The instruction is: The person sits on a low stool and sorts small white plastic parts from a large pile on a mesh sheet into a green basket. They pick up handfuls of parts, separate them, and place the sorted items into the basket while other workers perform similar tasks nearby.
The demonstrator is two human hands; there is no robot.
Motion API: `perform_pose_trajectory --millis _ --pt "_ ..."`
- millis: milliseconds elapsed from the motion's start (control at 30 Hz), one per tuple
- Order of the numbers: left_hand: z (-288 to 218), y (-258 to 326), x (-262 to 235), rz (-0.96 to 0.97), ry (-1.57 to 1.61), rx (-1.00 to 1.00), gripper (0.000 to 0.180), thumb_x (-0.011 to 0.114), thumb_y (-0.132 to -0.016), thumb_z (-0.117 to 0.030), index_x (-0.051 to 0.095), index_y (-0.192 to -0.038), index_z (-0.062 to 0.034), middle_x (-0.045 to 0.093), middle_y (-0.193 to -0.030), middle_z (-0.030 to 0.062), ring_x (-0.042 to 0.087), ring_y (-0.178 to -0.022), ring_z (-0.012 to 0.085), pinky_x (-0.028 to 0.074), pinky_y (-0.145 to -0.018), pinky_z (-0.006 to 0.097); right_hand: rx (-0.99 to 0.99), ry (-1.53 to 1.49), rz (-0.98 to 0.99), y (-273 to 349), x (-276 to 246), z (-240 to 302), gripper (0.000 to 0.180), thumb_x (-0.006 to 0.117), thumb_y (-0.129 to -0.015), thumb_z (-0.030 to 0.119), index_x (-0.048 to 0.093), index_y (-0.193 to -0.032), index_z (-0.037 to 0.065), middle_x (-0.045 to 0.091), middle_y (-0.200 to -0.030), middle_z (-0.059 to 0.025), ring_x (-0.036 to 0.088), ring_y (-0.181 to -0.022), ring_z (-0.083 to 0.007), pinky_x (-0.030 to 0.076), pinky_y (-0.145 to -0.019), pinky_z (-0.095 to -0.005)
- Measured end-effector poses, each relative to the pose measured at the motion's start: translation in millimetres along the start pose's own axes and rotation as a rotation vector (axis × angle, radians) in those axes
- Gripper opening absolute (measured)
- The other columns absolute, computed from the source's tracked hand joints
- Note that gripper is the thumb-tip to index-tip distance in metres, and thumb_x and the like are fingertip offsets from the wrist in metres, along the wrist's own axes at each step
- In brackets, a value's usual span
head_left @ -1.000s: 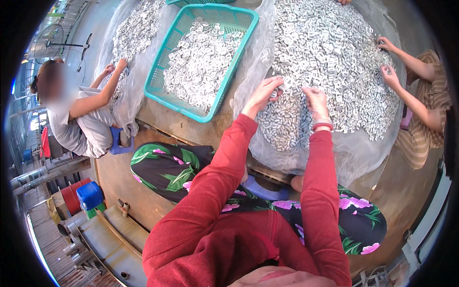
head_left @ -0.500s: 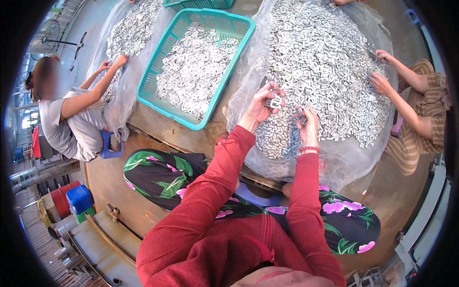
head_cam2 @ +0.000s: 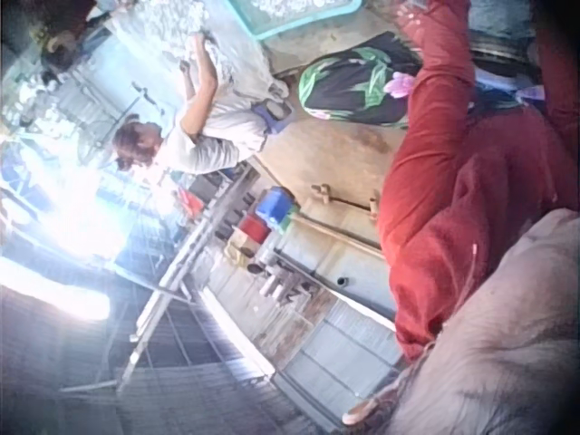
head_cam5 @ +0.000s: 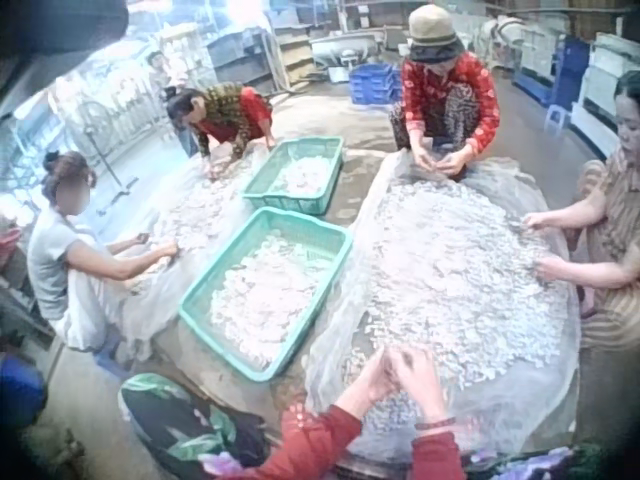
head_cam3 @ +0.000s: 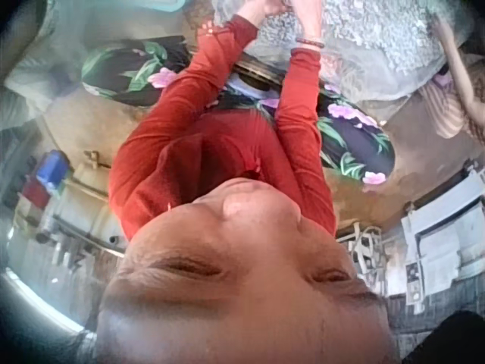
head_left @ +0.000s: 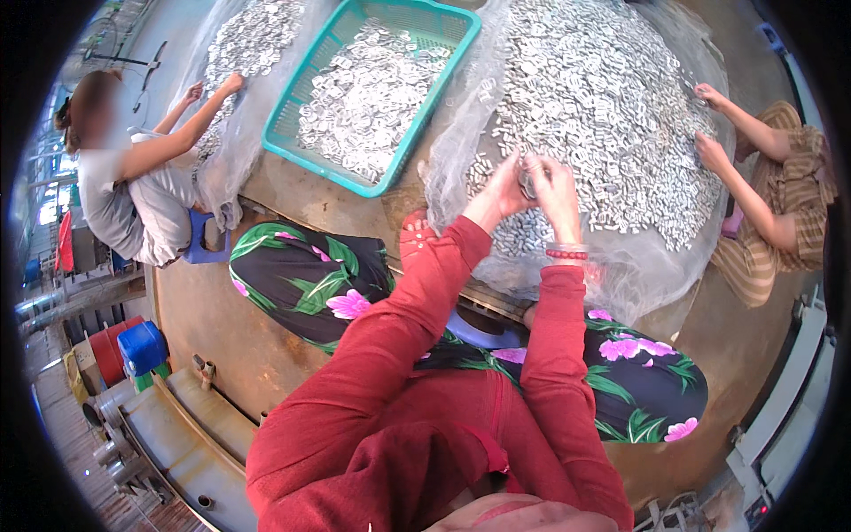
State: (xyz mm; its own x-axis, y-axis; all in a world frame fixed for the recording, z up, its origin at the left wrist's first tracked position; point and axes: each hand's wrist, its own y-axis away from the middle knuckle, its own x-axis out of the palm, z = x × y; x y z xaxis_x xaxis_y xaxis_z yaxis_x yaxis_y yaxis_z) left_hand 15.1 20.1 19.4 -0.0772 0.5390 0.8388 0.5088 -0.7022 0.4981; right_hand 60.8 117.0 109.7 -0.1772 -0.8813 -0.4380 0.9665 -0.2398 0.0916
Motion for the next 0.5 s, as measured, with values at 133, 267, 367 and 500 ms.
perform_pose_trajectory --millis 133,267,367,500 --pt "-18.2 -4.8 -19.7 0.091 0.465 0.000 0.036 0.041 -0.089 -0.038 0.054 -0.098 -0.0057 0.056 -0.100 0.0117 0.055 -0.092 0.0296 0.048 -0.077 0.043 -0.281 0.022 -0.348 1.0 11.6 10.3 0.022 0.054 -0.085 0.020 0.064 -0.091 0.002 0.062 -0.089 -0.0126 0.058 -0.085 -0.0217 0.043 -0.077 -0.0292" --pt "-139.0 34.6 13.1 0.420 0.598 0.331 0.030 0.042 -0.089 -0.029 0.051 -0.092 -0.0002 0.053 -0.094 0.0143 0.052 -0.088 0.0303 0.049 -0.070 0.039 0.062 -0.157 -0.467 -7.5 -44.7 -45.7 0.030 0.049 -0.089 0.022 0.060 -0.101 -0.003 0.062 -0.098 -0.0110 0.056 -0.089 -0.0166 0.042 -0.081 -0.0268" --pt "-220.4 86.0 40.9 0.642 0.888 0.683 0.056 0.037 -0.088 -0.046 0.027 -0.125 -0.0043 0.037 -0.122 0.0236 0.037 -0.111 0.0428 0.043 -0.085 0.050 0.203 -0.157 -0.561 -15.0 -97.3 -156.6 0.035 0.050 -0.088 0.026 0.056 -0.108 -0.002 0.060 -0.103 -0.0130 0.055 -0.095 -0.0202 0.041 -0.084 -0.0302" --pt "-231.2 95.8 12.5 0.498 0.978 0.754 0.076 0.031 -0.085 -0.060 -0.021 -0.133 -0.0337 -0.006 -0.143 0.0186 0.010 -0.126 0.0505 0.020 -0.099 0.063 0.504 -0.241 -0.705 5.2 -102.3 -156.2 0.059 0.058 -0.082 0.031 0.036 -0.130 0.005 0.053 -0.117 -0.0150 0.053 -0.099 -0.0274 0.046 -0.078 -0.0424"
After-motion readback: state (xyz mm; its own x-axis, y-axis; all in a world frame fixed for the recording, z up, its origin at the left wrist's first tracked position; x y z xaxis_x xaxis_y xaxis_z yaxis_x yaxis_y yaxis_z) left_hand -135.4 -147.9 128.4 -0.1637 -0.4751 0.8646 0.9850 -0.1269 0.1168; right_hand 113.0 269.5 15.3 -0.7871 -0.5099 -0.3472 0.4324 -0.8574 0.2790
